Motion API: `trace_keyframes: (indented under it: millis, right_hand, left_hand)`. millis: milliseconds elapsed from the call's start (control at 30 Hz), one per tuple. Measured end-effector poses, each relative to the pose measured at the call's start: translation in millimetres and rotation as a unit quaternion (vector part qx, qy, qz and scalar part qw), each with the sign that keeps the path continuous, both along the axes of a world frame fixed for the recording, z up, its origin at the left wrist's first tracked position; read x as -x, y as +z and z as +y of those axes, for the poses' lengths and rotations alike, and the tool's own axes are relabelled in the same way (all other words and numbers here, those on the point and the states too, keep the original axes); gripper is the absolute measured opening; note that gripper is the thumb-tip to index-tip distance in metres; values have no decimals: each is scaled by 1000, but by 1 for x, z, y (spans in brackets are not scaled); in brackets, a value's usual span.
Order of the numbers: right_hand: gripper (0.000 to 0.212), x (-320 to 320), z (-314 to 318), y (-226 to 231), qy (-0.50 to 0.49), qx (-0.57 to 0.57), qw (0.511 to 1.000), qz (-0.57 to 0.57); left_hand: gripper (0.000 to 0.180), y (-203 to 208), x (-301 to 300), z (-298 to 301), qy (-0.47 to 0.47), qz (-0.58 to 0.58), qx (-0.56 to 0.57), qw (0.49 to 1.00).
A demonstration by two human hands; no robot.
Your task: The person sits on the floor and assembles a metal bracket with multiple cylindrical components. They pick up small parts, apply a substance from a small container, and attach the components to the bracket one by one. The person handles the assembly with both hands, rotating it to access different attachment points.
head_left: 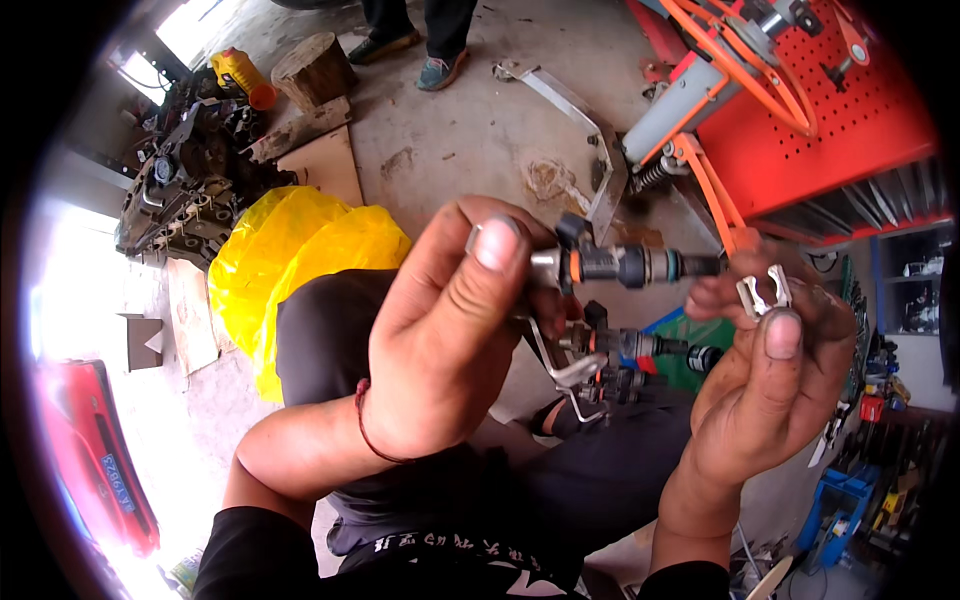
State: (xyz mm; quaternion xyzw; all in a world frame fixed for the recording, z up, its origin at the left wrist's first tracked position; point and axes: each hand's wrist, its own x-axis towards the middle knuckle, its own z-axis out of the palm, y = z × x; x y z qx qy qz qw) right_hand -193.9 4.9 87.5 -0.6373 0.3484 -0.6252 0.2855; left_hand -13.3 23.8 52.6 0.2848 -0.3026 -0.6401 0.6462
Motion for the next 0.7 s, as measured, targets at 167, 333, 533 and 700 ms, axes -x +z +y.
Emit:
trace_keyframes:
  millis: [167, 333, 533, 700]
  right_hand:
    - [26, 1, -1, -5, 38, 1, 999, 8]
    - [32, 0, -3, -10, 34, -9, 999, 4]
    - [33, -2, -2, -12, 38, -34, 999, 19]
    - [35, -4, -3, -14, 47, -18, 997, 50]
  left_hand:
    - [41, -4, -4, -1, 14, 11, -3, 1000]
    - [41, -3, -4, -5, 24, 59, -43, 997]
    - [39, -6, -8, -7, 3, 87, -16, 996]
    - [38, -2, -7, -4, 18, 69, -56, 996]
